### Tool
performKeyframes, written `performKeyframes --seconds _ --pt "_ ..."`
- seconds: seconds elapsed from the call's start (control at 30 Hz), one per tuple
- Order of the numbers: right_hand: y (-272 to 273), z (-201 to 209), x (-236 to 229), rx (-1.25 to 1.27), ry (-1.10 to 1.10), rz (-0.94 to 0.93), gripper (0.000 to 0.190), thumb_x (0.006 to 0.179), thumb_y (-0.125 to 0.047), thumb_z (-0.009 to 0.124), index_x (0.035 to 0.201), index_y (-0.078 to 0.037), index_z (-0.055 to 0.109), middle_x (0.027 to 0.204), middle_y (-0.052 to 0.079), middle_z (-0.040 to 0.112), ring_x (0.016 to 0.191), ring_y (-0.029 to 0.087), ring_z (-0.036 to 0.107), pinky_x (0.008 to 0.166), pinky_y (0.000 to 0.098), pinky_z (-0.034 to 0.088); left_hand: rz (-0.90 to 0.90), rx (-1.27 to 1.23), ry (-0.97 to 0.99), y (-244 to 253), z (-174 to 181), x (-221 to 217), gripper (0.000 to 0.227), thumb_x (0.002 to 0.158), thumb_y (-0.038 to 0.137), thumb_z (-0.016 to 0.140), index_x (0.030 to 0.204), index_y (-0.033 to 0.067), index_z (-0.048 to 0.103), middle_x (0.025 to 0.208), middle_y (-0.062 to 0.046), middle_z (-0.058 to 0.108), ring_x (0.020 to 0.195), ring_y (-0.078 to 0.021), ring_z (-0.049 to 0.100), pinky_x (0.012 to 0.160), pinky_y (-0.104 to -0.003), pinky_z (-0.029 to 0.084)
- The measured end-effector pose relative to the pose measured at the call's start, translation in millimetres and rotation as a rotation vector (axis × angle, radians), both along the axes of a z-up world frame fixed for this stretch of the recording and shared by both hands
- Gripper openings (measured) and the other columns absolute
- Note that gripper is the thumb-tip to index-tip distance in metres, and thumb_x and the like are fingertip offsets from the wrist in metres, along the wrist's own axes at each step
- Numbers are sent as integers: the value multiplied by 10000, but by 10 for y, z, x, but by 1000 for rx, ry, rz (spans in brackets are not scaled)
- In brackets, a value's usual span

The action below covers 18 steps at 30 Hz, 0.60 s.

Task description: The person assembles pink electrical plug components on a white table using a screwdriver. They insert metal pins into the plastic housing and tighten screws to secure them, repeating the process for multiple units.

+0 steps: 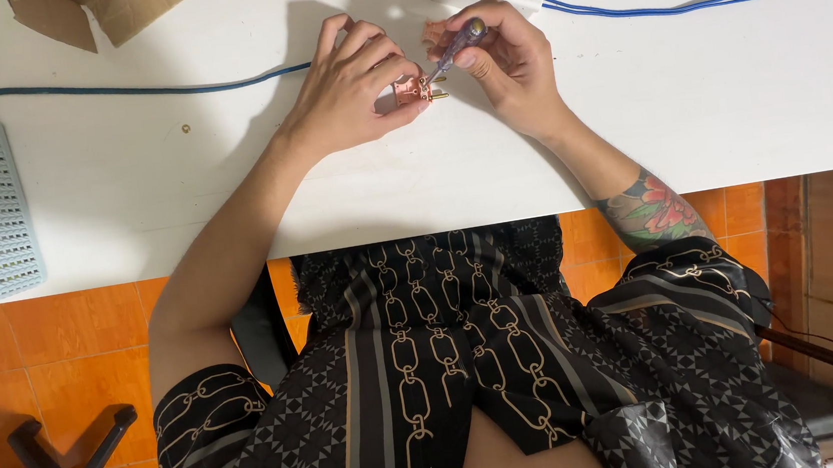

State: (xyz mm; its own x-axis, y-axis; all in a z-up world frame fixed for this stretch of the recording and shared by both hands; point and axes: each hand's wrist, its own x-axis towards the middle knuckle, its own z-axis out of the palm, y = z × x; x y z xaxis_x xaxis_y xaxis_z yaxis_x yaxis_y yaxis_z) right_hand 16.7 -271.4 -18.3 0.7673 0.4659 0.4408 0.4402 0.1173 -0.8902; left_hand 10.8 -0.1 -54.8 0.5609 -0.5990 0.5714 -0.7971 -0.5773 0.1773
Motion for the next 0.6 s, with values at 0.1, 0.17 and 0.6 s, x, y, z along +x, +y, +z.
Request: performKeyframes --seconds 0.1,0.17,0.6 --pt "-3 -11 8 15 -28 27 287 1237 -179 670 1403 35 573 1344 208 621 1173 424 773 1123 542 713 0 -23 -15 -11 -6 6 316 1137 458 911 1083 165 807 1048 17 719 1088 -258 602 1101 -464 407" --pt "-1 -22 1 16 -28 23 290 1238 -185 665 1399 37 570 1334 215 626 1205 400 757 1134 552 720 5 -15 -4 -9 -17 5 316 1134 461 905 1095 162 811 1058 16 723 1099 -257 602 1116 -468 401" --pt "-26 -127 36 -28 -115 -44 272 1211 -209 694 1373 -7 610 1224 172 693 1105 344 819 1055 429 682 7 24 106 -12 -78 18 389 1130 534 792 1151 146 802 1175 -8 784 1173 -264 615 1173 -518 368"
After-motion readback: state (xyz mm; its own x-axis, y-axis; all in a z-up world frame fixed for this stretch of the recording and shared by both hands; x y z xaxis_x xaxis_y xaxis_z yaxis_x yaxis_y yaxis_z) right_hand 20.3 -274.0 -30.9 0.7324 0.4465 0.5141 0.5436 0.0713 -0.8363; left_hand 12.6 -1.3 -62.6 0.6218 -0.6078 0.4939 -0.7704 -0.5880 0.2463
